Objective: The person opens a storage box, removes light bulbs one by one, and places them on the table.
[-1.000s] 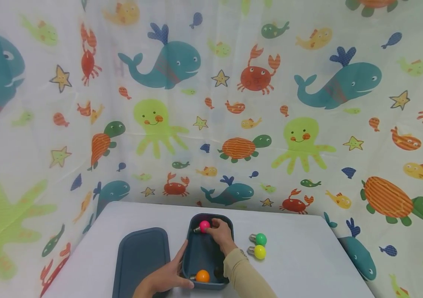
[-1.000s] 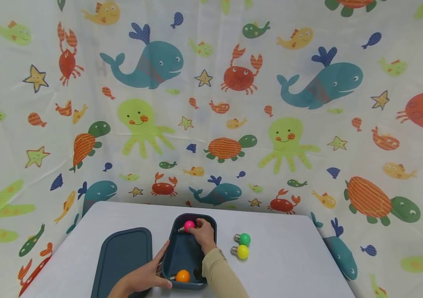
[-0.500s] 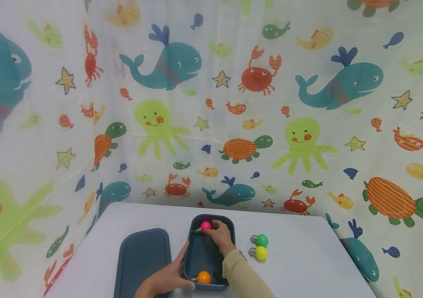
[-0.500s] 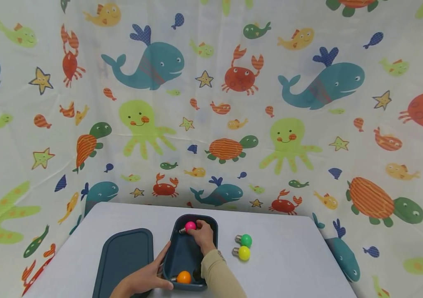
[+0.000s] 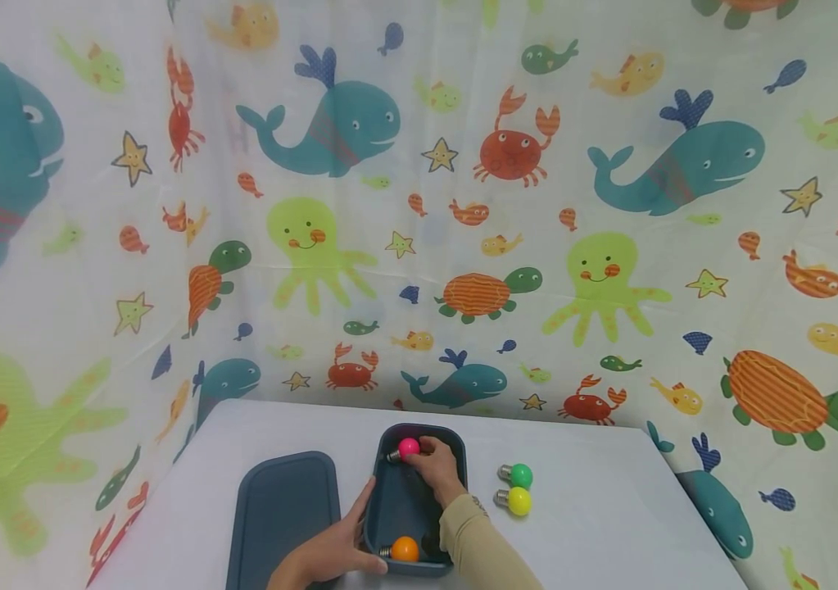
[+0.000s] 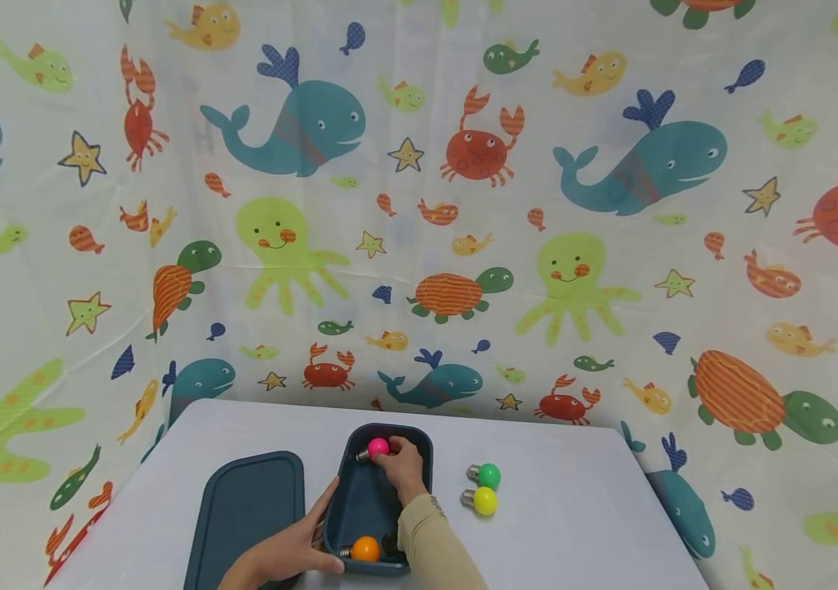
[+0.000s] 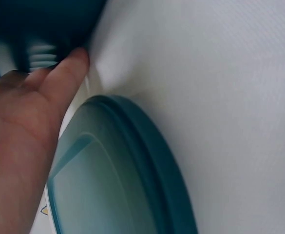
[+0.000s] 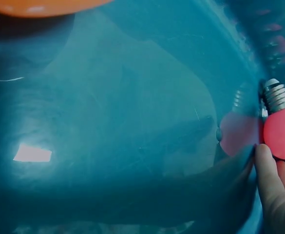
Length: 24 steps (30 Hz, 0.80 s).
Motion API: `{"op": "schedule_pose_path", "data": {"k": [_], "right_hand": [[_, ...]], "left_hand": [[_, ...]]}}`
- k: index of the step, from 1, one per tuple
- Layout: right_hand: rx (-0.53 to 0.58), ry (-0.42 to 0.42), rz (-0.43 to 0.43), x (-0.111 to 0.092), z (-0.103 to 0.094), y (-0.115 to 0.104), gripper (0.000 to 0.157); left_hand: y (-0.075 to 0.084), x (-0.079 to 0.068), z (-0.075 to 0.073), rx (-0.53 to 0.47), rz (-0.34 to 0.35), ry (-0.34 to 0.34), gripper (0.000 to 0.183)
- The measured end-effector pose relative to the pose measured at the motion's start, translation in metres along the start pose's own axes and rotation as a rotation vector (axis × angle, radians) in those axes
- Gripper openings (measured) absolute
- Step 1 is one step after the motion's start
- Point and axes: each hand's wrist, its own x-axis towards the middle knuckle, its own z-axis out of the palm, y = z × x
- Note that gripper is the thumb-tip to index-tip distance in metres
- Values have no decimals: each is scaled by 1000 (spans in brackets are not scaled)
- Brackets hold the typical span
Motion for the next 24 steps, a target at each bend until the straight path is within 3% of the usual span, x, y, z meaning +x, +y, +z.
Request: {"op": "schedule_pose_path", "data": {"k": [17,24], "right_hand": [[119,67,67,2,11,-2,48],[78,89,60,2,12,-2,42]], "left_hand": [[3,-1,-4,17,-6,13,113],[-1,1,-5,-28,-4,2,111]]}}
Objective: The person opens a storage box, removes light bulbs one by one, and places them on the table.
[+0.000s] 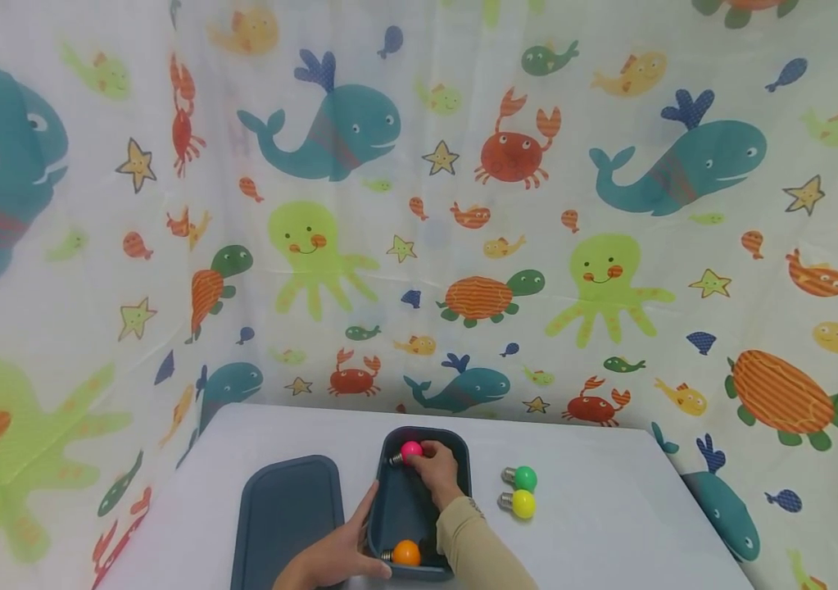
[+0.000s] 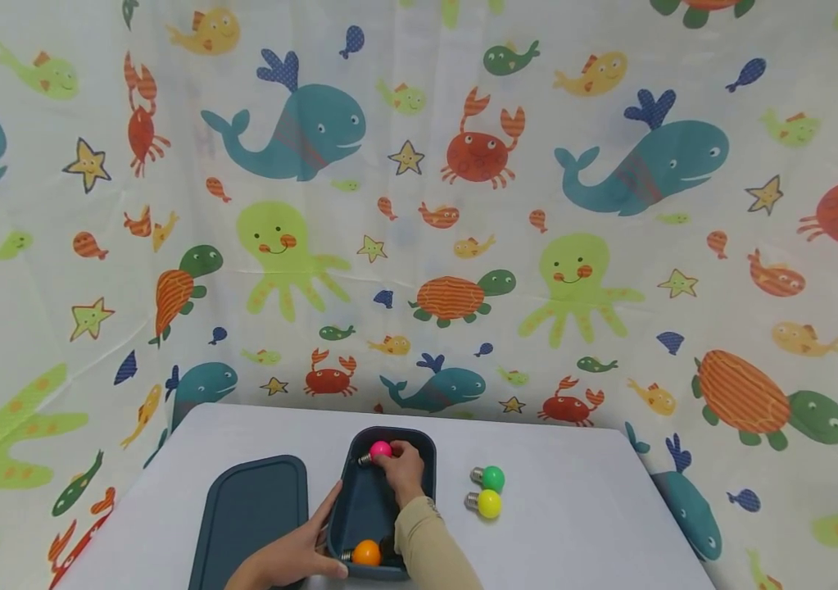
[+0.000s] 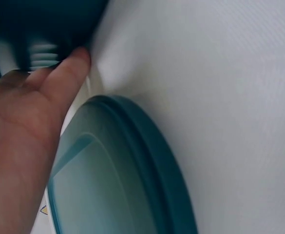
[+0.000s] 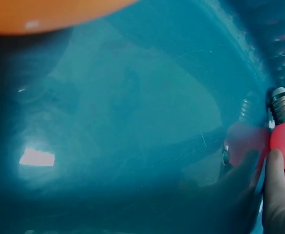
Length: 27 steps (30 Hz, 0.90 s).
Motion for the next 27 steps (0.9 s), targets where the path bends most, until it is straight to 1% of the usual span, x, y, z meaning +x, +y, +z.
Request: {"op": "schedule_pose_path", "data": {"k": [8,12,16,17,20,24,27], "right_hand": [[-31,12,-17,0,0,1,41],[-33,19,-19,1,0,-2,39],[-35,23,-16,3,-4,-3,39],[-38,23,-17,3,-5,-4,39],[-40,21,-18,5,-9,-6,40],[-52,16,-18,5,-14,-10,40],[-45,9,-1,4,-18,-14,41]], "left_hand": [[-1,0,0,12,-2,8,112],[1,1,-2,33,-18,-1,112],[4,1,0,57,-25,8,113],[5,1,1,47,-16,20,114],[7,1,2,57,-17,31,115],[6,0,3,53,-35,42,116],[5,0,4,51,-56,51,116]]}}
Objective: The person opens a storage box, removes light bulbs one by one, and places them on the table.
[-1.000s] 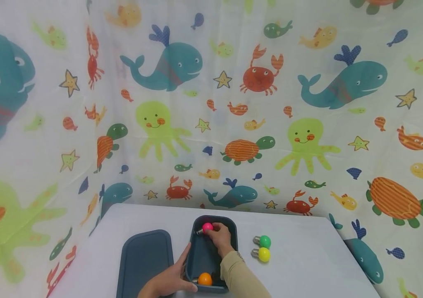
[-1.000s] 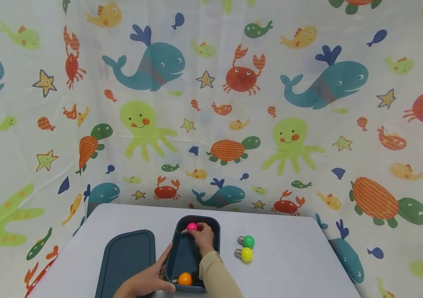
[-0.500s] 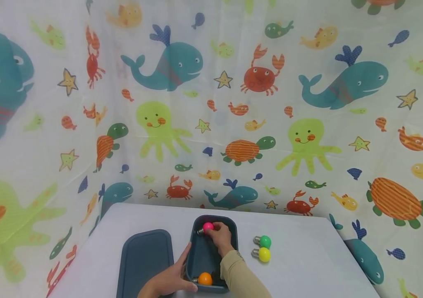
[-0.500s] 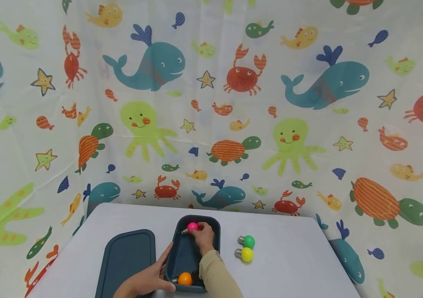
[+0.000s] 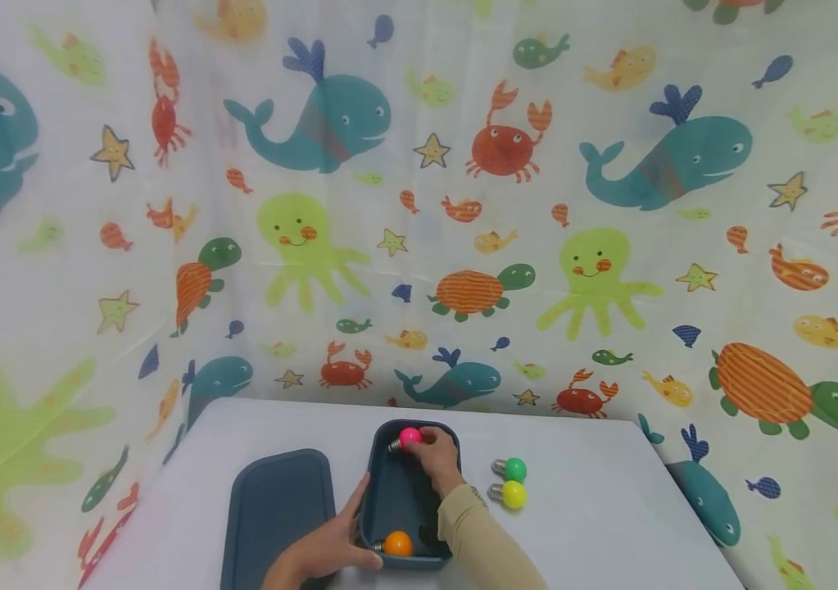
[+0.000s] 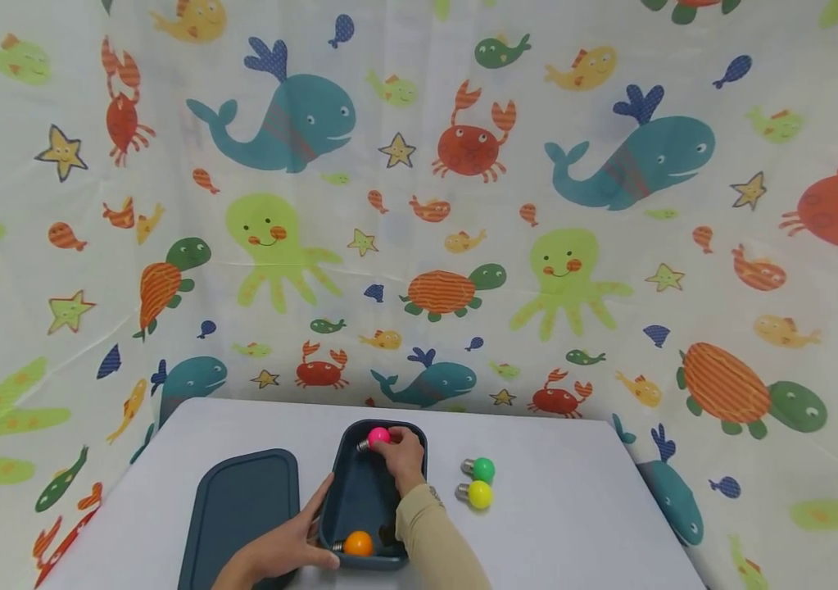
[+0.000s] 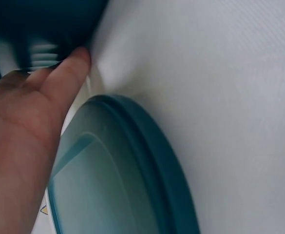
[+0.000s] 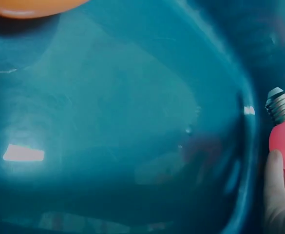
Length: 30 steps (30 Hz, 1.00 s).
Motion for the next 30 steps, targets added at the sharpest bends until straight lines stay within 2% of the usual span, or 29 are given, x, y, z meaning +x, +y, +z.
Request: {"op": "schedule_pose_path", "data": {"k": [9,19,25,30], "right_hand": [[33,-21,-22,-3,-17,-12,44],[77,-56,-20,-14,-47,-18,49],[125,-47,-11,-22,-63,-17,50],[132,-19,9,-29,-76,-15,50]], "left_hand": [[2,-1,1,13,-22,21,117],[2,-2,2,8,-36,29,120],[1,-2,4,6,-52,38,121],[0,-1,7,11,-59,17,121]]}}
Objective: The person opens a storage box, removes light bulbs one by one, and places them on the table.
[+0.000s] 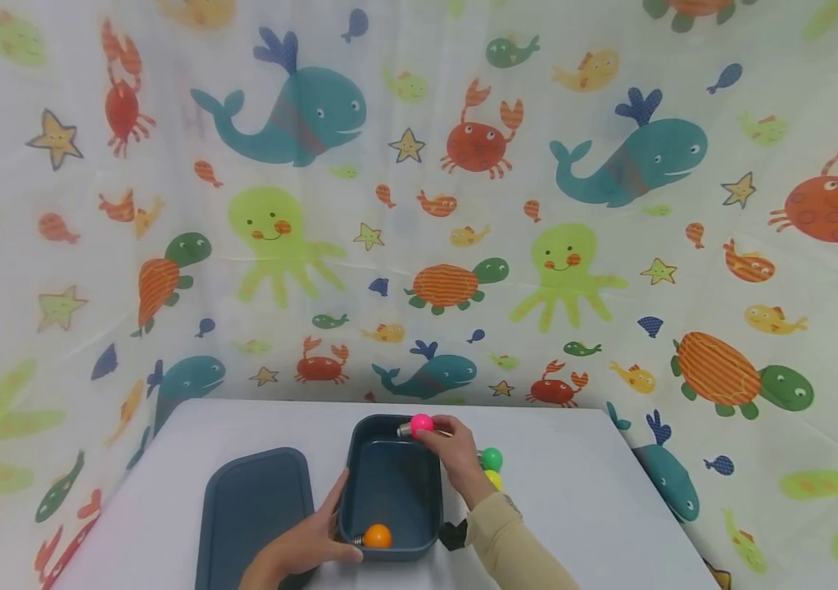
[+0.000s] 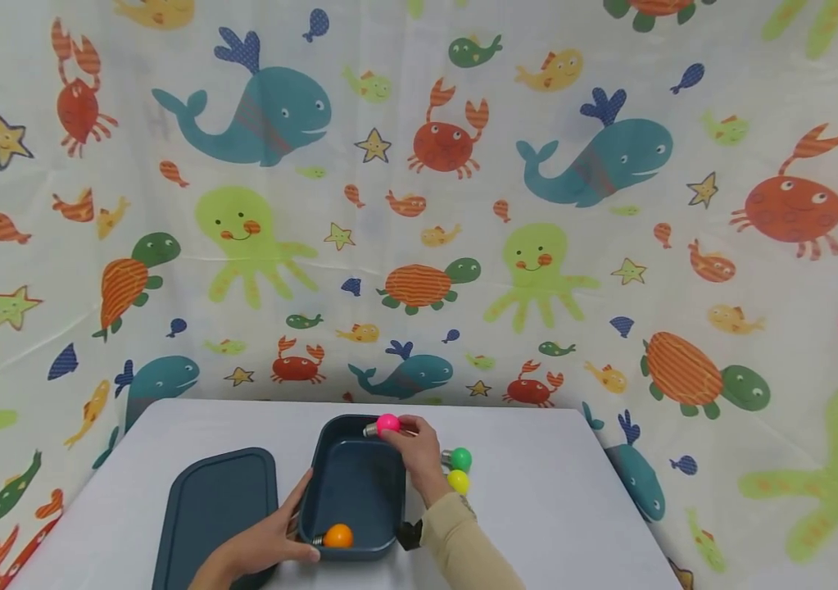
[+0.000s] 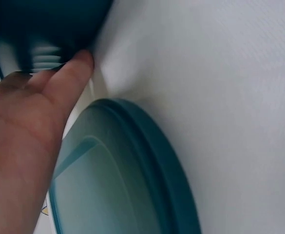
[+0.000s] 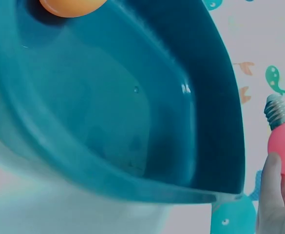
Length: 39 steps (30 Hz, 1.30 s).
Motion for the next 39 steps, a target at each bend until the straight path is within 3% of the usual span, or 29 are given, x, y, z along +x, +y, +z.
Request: {"op": "schedule_pose_path", "data": {"k": [3,6,8,10,13,14,25,39], "right_hand": [[0,16,-3,-2,-6,0,51],[10,33,7,-3,-12,1,52],[19,33,12,-4,-17,1,53],[30,34,22,-6,-22,2,54],[39,34,27,-9,-33,4,54],[44,36,29,-10,-36,6,54],[35,84,51,-31,-71,24,54],[55,121,96,-52,-91,47,59]], "left_hand": [[-2,1,-1,5,-12,-6,121],[-29,15,-7,-32,0,-3,126],[-30,15,-8,-28,0,-7,127],[-28,14,-7,-35,10,-3,127],[-1,1,-1,-15,2,3,122],[1,1,0,-13,3,1,121],[-1,1,-1,-36,9,-25,118],[-1,4,-1,-65,14,-41,119]]}}
